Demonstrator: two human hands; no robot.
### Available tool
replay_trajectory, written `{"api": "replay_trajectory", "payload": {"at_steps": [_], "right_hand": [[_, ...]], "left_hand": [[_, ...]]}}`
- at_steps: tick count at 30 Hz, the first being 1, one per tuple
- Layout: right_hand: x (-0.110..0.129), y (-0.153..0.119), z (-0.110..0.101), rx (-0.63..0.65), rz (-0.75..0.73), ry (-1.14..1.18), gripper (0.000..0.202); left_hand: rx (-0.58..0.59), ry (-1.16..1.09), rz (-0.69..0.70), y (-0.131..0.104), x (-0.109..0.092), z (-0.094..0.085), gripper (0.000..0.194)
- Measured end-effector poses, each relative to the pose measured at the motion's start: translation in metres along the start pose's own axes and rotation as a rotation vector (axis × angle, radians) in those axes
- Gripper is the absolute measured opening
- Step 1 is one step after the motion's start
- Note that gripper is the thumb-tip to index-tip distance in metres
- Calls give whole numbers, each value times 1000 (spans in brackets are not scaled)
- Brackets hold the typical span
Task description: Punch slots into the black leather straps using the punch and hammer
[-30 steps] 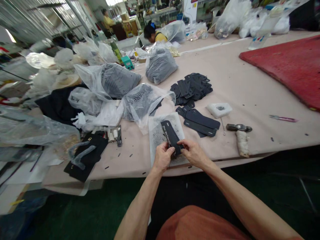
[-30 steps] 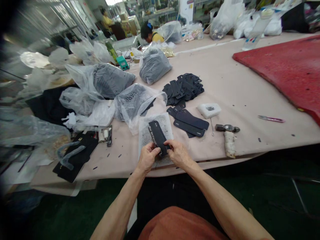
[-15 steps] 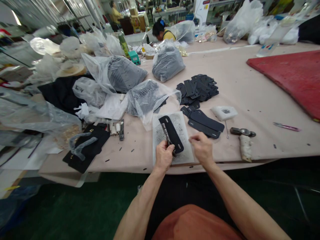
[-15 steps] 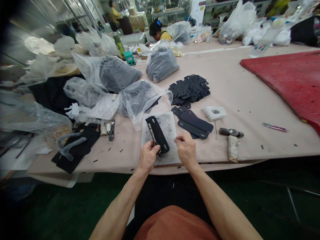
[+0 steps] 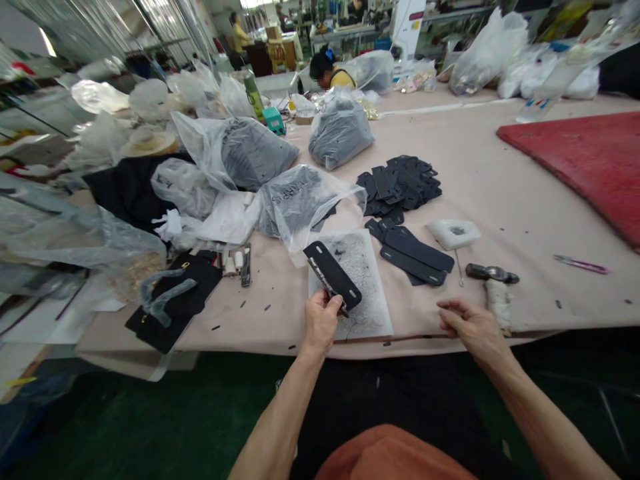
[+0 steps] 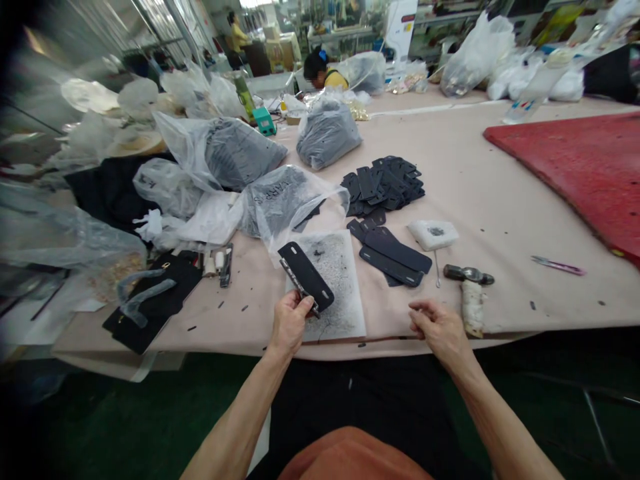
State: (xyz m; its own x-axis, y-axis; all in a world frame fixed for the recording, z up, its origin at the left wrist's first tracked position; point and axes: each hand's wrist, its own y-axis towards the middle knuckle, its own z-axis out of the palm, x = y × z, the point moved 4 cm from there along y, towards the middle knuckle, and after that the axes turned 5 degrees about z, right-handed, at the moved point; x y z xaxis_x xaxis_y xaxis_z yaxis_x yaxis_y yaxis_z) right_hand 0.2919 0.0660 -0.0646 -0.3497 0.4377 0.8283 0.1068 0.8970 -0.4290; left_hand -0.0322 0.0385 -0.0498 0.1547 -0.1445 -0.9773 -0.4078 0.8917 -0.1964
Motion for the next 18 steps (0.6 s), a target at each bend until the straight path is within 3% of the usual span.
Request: {"api": "replay_trajectory", "payload": {"at_steps": [5, 12, 15, 18], "right_hand": [[-46, -29, -39, -109, 72, -434, 34], [-82, -52, -55, -189, 94, -292, 20], [-70, -46, -45, -209, 117, -212, 20], [-24, -33, -13, -94, 131, 100, 34]], "left_hand": [[83, 23, 43, 6, -7, 14, 25], [184, 69, 44, 23, -17, 42, 24], [207, 81, 29, 26, -25, 55, 23], [217, 67, 5, 24, -34, 68, 22]]}}
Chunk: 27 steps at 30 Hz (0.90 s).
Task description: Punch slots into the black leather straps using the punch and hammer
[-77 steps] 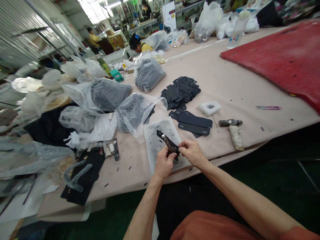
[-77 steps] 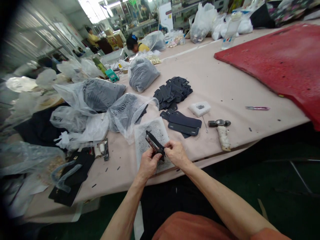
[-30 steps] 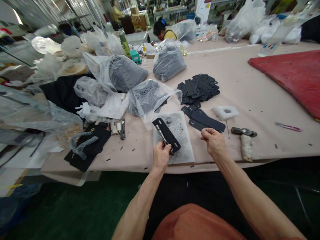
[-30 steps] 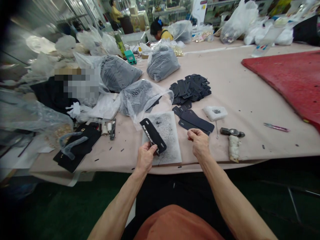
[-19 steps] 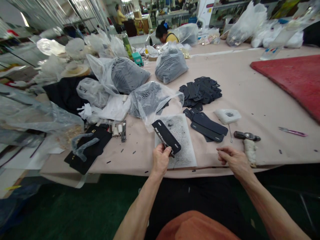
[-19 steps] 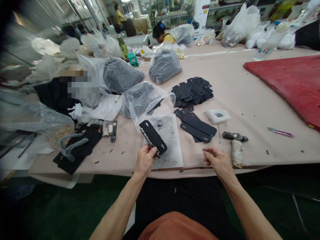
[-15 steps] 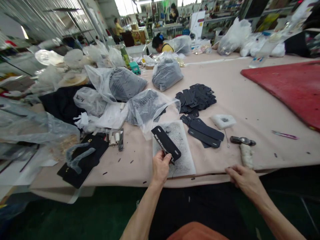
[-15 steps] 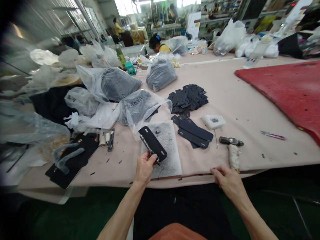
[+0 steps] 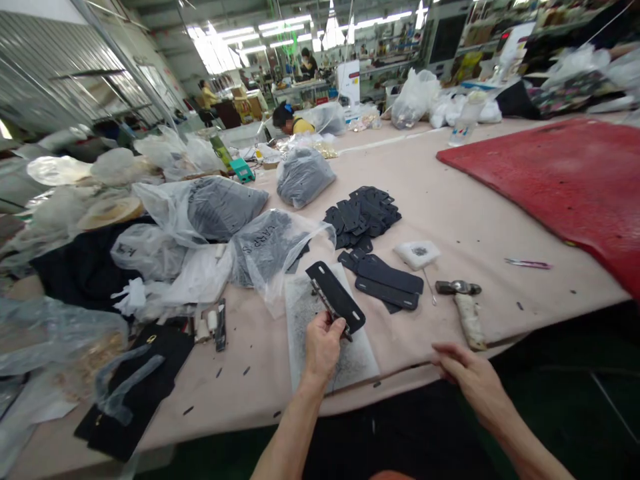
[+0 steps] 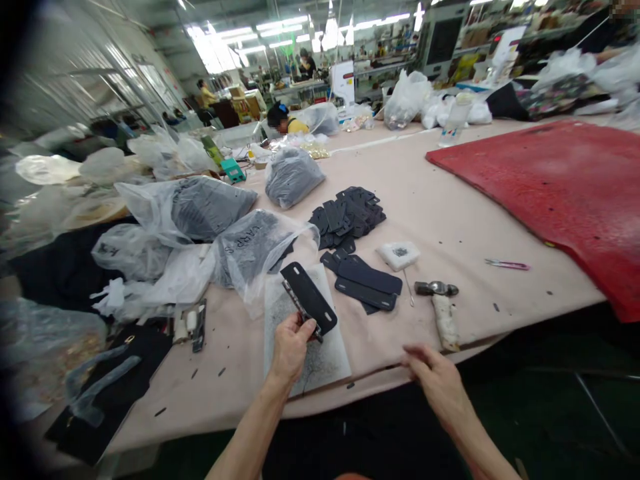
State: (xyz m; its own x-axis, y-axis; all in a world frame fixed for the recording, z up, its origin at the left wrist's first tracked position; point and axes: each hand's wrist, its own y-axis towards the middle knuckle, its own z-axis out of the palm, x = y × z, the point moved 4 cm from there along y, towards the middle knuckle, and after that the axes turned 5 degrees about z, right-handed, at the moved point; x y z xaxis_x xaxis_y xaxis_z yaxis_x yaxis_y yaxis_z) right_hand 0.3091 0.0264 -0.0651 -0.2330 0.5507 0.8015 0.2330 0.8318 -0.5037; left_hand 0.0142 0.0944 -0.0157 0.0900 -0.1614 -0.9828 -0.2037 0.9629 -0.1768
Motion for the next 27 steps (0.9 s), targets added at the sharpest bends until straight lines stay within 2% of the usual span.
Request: {"api": "replay_trajectory", "payload": {"at_steps": [3, 5, 7, 10, 13, 16, 18, 20, 22, 25, 27], "right_hand": [[61, 3, 51, 238, -16, 283, 37], [95, 5, 79, 356, -53, 344, 35], [113, 7, 97, 437, -73, 355, 30], [120, 11, 111, 505, -61, 386, 24], [112, 16, 115, 493, -6, 410, 24], [97, 23, 114, 427, 48, 390, 24], [92, 30, 112, 404, 23, 363, 23], [97, 44, 110, 388, -49, 323, 20], [118, 63, 106, 355, -128, 280, 17], [172, 98, 95, 269, -233, 215, 19], [208, 121, 86, 174, -348, 30, 30]], "left_hand": [[16, -29, -24, -3, -9, 12, 21], [32, -38, -29, -6, -15, 18, 21], [48, -46, -30, -9, -19, 21, 20], [62, -50, -44, -12, -21, 21, 20], [56, -34, -39, -11, -19, 17, 23], [-4, 40, -6, -7, -12, 2, 25], [-49, 80, 2, -2, -1, -12, 28], [-73, 108, 21, 4, 14, -26, 32], [-99, 137, 48, 9, 28, -39, 32], [-104, 191, 83, 8, 42, -49, 30], [-87, 227, 118, 4, 44, -49, 27]]}}
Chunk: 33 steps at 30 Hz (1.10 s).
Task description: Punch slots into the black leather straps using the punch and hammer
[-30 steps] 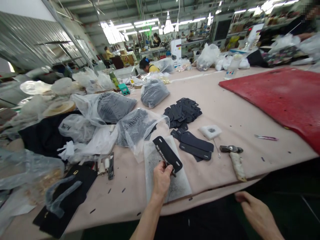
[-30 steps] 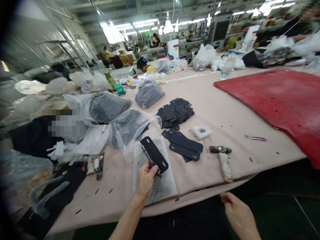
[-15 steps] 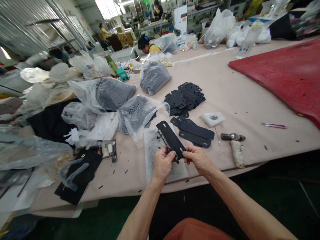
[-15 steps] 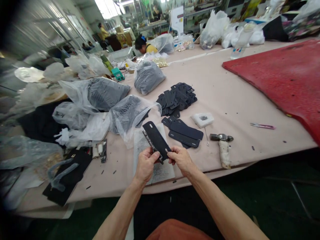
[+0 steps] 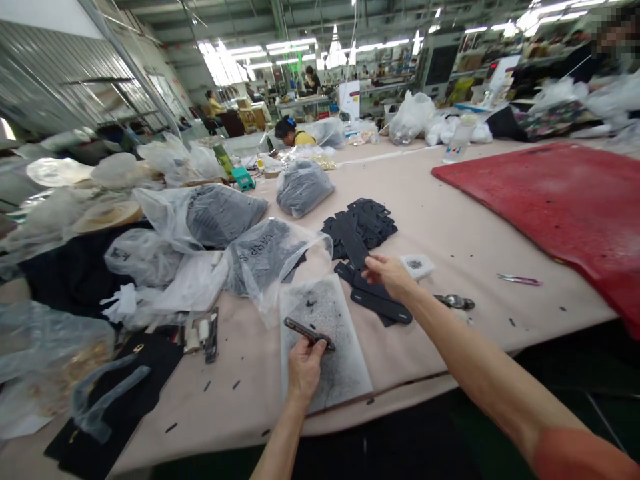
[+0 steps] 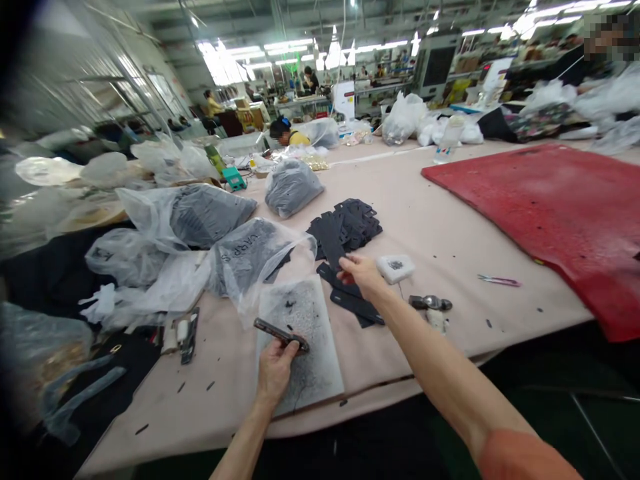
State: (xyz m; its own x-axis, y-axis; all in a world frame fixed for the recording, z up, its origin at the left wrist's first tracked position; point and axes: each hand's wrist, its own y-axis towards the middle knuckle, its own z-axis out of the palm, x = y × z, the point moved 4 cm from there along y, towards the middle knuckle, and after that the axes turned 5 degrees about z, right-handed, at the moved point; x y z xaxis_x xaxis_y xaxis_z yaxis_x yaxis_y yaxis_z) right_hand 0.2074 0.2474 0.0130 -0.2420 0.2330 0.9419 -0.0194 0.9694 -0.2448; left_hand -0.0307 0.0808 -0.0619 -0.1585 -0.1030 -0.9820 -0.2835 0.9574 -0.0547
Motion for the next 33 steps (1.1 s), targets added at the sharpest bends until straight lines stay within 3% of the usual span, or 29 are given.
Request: {"api": "replay_trajectory", "payload": {"at_steps": [2, 4, 7, 10, 13, 21, 27, 33], "right_hand": [[12, 20, -11, -77, -25, -255, 33], [8, 23, -16, -106, -18, -427, 30], [-21, 4, -18, -89, 7, -643, 34], [-52, -16, -17, -73, -3, -1023, 44], [-64, -22, -14, -33, -91, -1290, 40], [-55, -22, -12, 114, -245, -1362, 24], [-41, -15, -33, -66, -189, -1333, 34], [-64, -26, -29, -50, -147, -1243, 26]], "left_hand": [[9, 11, 39, -5, -3, 1, 24], [6, 6, 65, -8, -6, 1, 22], [1, 11, 89, -9, -6, 2, 21], [12, 15, 97, -8, -3, 2, 21], [24, 17, 91, -8, -2, 3, 22], [-9, 11, 101, -10, -8, 1, 20], [-36, 45, 126, -9, -6, -1, 19], [-25, 56, 128, -8, -5, 1, 20]]}}
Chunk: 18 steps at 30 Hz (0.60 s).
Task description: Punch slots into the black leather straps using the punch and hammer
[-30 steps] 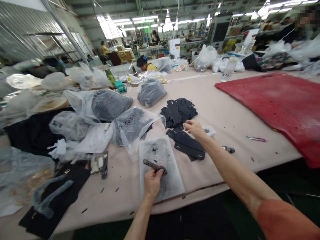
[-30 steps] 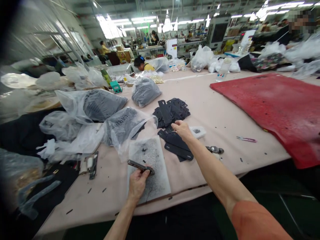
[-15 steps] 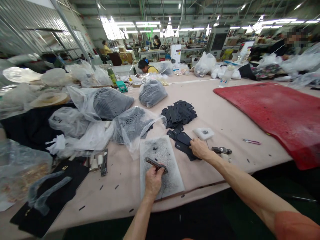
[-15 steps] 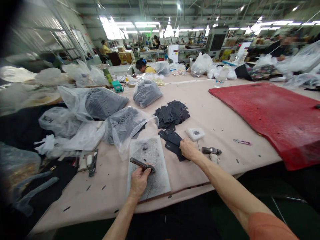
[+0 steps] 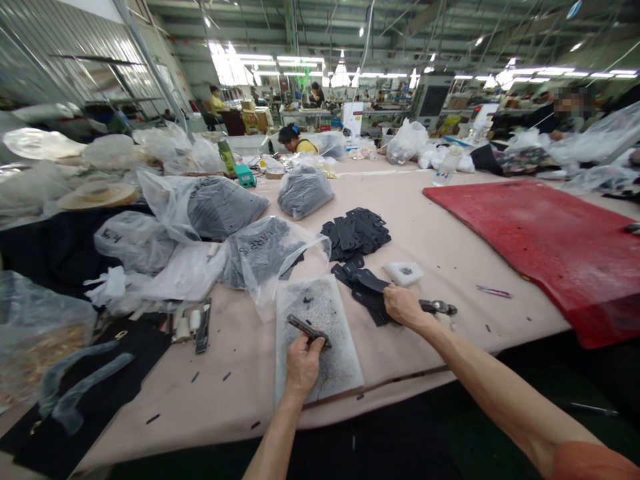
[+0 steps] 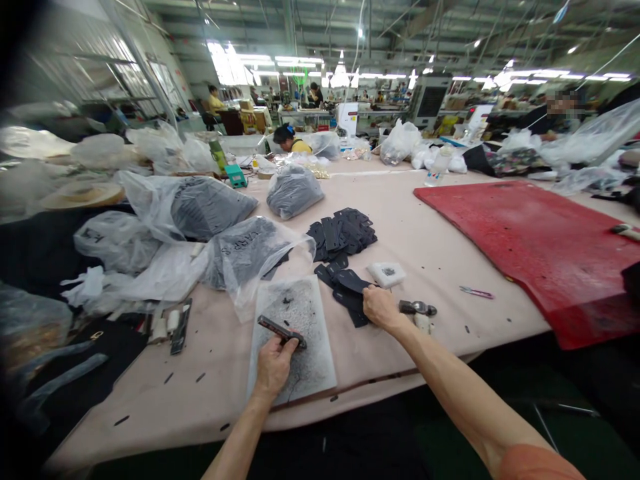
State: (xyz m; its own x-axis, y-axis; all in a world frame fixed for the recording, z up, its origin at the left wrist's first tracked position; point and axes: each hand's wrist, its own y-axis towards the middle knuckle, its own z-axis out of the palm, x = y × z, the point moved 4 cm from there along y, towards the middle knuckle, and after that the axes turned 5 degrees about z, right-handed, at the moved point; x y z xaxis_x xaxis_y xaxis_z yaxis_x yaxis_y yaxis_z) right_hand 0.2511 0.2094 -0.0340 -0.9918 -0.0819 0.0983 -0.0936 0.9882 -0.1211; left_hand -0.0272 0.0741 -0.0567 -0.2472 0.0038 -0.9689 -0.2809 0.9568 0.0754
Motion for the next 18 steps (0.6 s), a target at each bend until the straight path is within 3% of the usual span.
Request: {"api": "replay_trajectory", "payload": {"at_steps": [7, 12, 18], "right_hand": [[-22, 8, 9, -67, 197, 136, 28], [-27, 11, 12, -135, 251, 279, 30], [-58, 18, -14, -339, 381, 492, 32]], "left_hand": [[-7, 10, -6, 1, 5, 0, 23], [11, 85, 10, 3, 7, 0, 28], [7, 130, 22, 4, 10, 2, 30]]}}
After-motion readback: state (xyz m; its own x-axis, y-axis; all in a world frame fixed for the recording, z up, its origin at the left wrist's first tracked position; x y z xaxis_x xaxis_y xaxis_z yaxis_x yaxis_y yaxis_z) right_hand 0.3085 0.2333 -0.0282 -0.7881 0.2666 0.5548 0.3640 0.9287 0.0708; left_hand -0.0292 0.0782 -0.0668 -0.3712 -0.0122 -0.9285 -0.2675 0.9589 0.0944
